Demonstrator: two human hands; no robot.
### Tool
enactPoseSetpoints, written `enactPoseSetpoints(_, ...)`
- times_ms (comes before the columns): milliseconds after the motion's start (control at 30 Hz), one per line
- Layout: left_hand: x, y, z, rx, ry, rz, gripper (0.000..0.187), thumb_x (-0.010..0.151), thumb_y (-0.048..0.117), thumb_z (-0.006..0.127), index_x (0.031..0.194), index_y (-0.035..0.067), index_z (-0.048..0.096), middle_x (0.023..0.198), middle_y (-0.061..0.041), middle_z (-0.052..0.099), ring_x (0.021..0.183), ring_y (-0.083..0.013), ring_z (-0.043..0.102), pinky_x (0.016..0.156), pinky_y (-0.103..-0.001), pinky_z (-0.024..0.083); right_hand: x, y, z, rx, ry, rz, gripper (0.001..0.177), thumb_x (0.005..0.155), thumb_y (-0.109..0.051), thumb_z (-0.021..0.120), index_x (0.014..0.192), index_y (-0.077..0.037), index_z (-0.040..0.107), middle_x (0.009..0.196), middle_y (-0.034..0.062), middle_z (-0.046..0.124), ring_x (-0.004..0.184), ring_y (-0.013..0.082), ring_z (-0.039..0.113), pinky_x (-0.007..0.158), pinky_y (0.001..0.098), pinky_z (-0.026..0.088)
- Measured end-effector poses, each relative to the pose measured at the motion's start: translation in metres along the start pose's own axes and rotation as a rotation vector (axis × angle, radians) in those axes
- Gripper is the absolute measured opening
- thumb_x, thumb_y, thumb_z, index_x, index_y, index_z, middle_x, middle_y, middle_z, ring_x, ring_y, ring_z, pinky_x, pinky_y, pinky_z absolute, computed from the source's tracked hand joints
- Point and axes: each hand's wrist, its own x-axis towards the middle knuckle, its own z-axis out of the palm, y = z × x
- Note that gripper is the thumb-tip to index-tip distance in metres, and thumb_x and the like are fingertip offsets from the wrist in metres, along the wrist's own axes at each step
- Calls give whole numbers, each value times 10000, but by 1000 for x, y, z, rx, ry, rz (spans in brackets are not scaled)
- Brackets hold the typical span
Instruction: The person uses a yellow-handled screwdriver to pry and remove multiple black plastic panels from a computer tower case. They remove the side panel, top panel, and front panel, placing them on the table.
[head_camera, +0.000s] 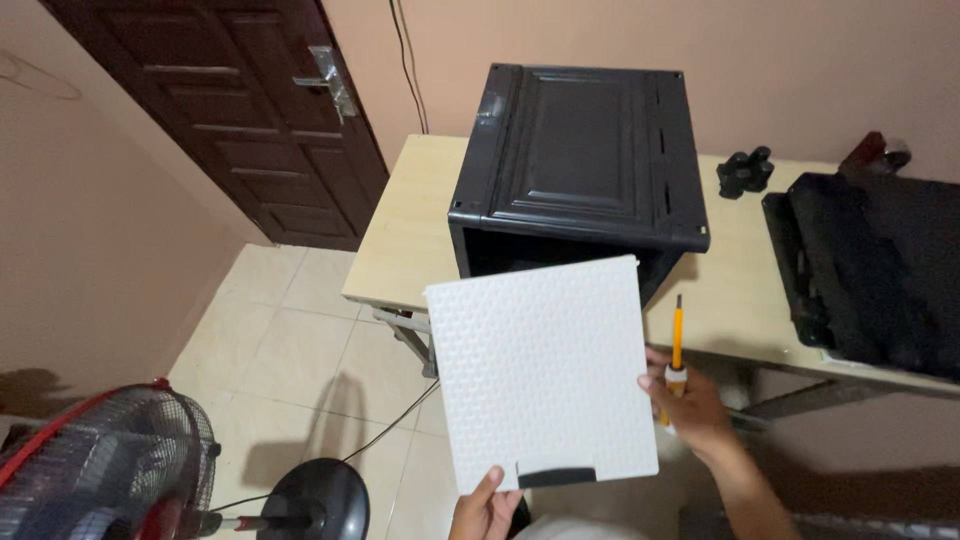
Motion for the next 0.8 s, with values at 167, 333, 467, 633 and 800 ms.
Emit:
enactPoseSetpoints(167,-31,-22,4,-108,24,-14,700,852,-25,586,1491,97,327,1467,-241,515,1331,-379,552,1009,-525,481,-27,21,-28,53,-102,13,643,877,-166,779,1459,11,572,800,80,600,646,128,557,583,295,488)
enactPoseSetpoints(333,-49,-40,23,-125,107,-88,685,877,9,588,1503,8,309,1447,-340,505,1310,-433,557,993,-540,479,-62,40,-62,91,-58,121,610,856,-187,736,1401,18,552,1022,144,762,766,150,648,645,314,538)
enactPoseSetpoints(467,-57,-52,53,-17,-34,-66,731,864,21,603,1519,17,276,1449,-297,513,1301,-392,574,1000,-520,498,-89,70,-94,239,-119,-126,536,925,-208,651,1379,52,534,1126,136,727,988,121,692,841,302,570)
enactPoseSetpoints(633,-62,-64,96,138,-83,-236,781,863,91,634,1540,-26,262,1424,-346,504,1231,-415,619,941,-550,544,-128,115,-150,441,-228,-91,359,1020,-178,576,1243,103,607,924,176,721,819,210,713,705,381,594)
enactPoseSetpoints(800,-43,-79,136,279,-243,-248,695,901,110,669,1478,-98,342,1402,-278,592,1231,-346,656,996,-485,589,-168,122,-181,318,71,192,409,888,-220,585,1200,44,598,859,205,721,755,279,731,661,442,623)
